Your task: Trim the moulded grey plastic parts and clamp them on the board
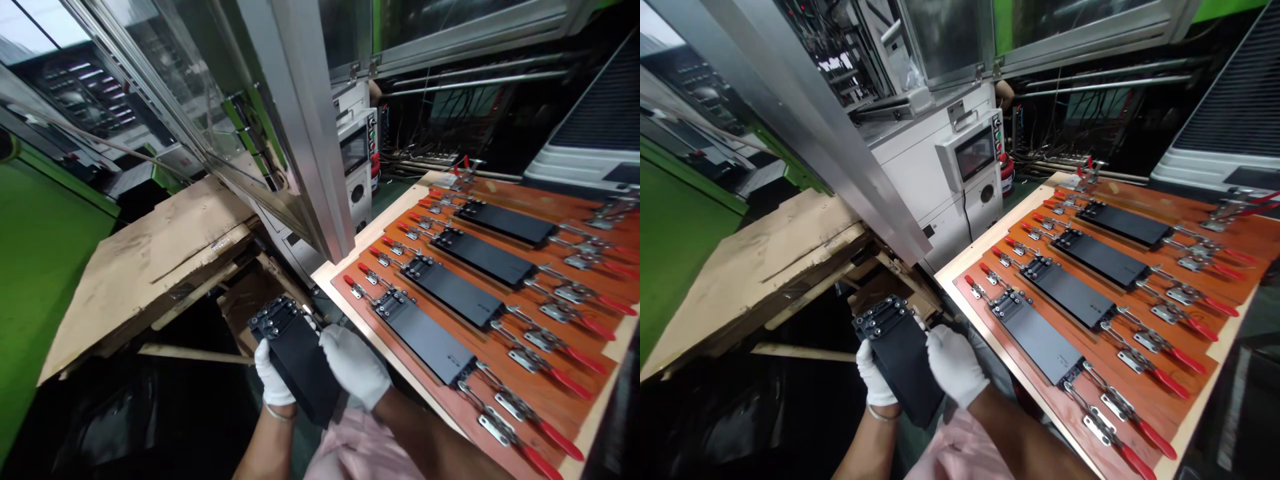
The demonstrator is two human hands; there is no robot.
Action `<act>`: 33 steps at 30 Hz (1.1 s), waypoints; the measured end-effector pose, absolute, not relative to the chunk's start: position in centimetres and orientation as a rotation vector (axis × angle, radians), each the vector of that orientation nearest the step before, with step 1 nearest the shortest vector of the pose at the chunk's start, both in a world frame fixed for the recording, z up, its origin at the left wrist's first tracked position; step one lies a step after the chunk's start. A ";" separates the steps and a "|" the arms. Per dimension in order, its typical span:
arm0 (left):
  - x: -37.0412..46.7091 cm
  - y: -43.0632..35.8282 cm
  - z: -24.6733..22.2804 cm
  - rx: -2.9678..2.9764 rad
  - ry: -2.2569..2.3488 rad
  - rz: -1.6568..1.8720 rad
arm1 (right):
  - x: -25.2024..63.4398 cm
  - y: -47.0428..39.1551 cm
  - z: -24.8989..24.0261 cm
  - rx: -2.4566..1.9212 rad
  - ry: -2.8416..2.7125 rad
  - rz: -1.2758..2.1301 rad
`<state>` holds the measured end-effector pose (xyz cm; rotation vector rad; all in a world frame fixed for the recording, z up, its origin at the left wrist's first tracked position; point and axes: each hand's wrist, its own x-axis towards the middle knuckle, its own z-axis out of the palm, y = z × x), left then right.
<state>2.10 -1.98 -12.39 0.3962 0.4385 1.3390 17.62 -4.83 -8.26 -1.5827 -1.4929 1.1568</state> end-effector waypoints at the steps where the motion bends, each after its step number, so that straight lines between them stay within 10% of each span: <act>1: 2.1 -2.0 -12.3 0.401 0.433 1.340 | 17.8 -4.6 -8.3 -1.601 -1.451 1.153; 33: 2.8 -2.4 -12.6 0.476 0.631 1.507 | 17.8 -3.3 -6.7 -1.441 -1.574 0.989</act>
